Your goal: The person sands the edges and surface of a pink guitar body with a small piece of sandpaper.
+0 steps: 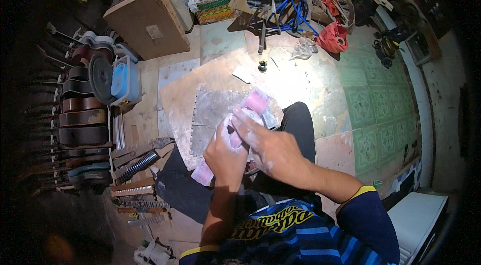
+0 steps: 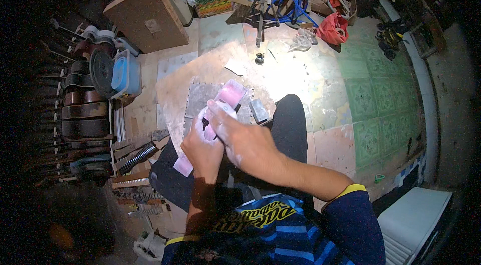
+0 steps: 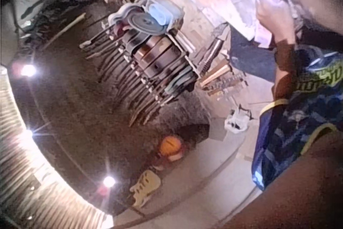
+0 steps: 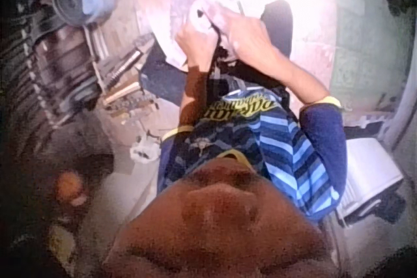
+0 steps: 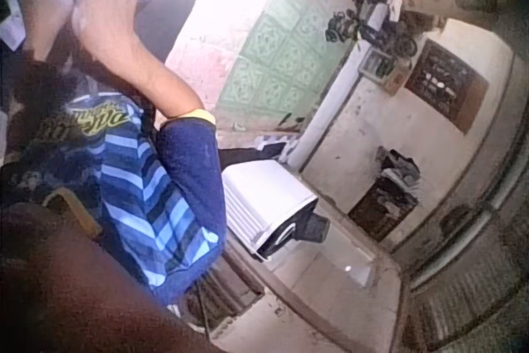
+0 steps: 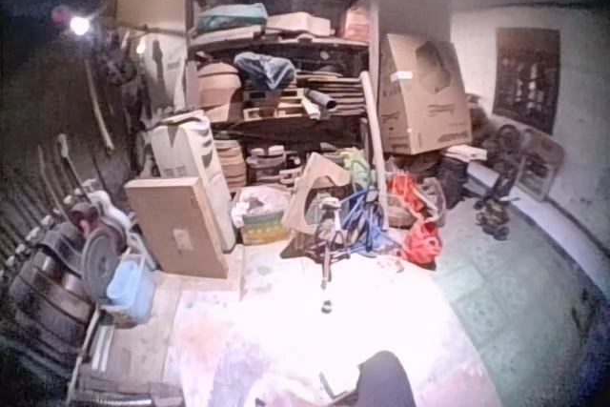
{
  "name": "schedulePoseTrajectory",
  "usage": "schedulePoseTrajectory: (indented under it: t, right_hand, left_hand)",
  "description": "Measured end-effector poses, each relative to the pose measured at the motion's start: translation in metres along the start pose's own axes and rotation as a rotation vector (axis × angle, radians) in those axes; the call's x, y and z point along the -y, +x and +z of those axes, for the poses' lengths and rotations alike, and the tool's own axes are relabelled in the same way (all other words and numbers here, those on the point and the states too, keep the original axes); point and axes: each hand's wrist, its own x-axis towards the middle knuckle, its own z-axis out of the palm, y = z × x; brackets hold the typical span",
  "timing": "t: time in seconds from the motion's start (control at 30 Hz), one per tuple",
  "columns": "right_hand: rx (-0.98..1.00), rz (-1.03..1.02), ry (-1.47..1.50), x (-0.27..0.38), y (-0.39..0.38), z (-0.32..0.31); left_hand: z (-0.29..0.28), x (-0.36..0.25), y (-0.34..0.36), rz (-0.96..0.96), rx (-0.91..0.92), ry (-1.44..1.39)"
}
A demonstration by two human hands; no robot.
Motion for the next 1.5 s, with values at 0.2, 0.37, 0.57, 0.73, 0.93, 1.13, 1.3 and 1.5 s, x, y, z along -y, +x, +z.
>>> schedulePoseTrajectory:
  t: [0.2, 0.37, 0.57, 0.73, 0.93, 1.13, 1.3, 1.5]
  right_hand:
    - [-0.202, 0.072, 0.002, -0.048, 0.032, -0.015]
    - [-0.246, -0.096, 0.093, -0.081, 0.022, -0.006]
    - [-0.033, -0.027, 0.014, -0.008, -0.008, 0.009]
    - [-0.077, -0.157, 0.377, -0.007, -0.011, 0.021]
    - [-0.099, -0.158, 0.454, -0.010, 0.010, 0.024]
    - [-0.134, -0.219, 0.393, -0.021, 0.022, 0.027]
    - [0.017, -0.036, 0.243, -0.014, 0.004, 0.007]
    - [-0.175, 0.147, 0.608, -0.053, 0.061, -0.004]
  left_hand:
    - [-0.004, -0.002, -0.004, -0.031, -0.007, -0.005]
    - [0.001, -0.007, -0.009, 0.023, -0.019, -0.008]
    - [0.004, -0.001, -0.011, -0.018, 0.033, -0.014]
    - [-0.002, -0.002, -0.008, -0.033, 0.051, -0.040]
    - [-0.003, 0.001, -0.006, -0.011, 0.027, -0.034]
    - [0.000, 0.004, 0.000, 0.025, 0.017, -0.002]
    - [-0.009, 0.009, 0.020, 0.000, 0.000, -0.035]
    - [-0.014, 0.002, 0.028, -0.023, -0.002, 0.012]
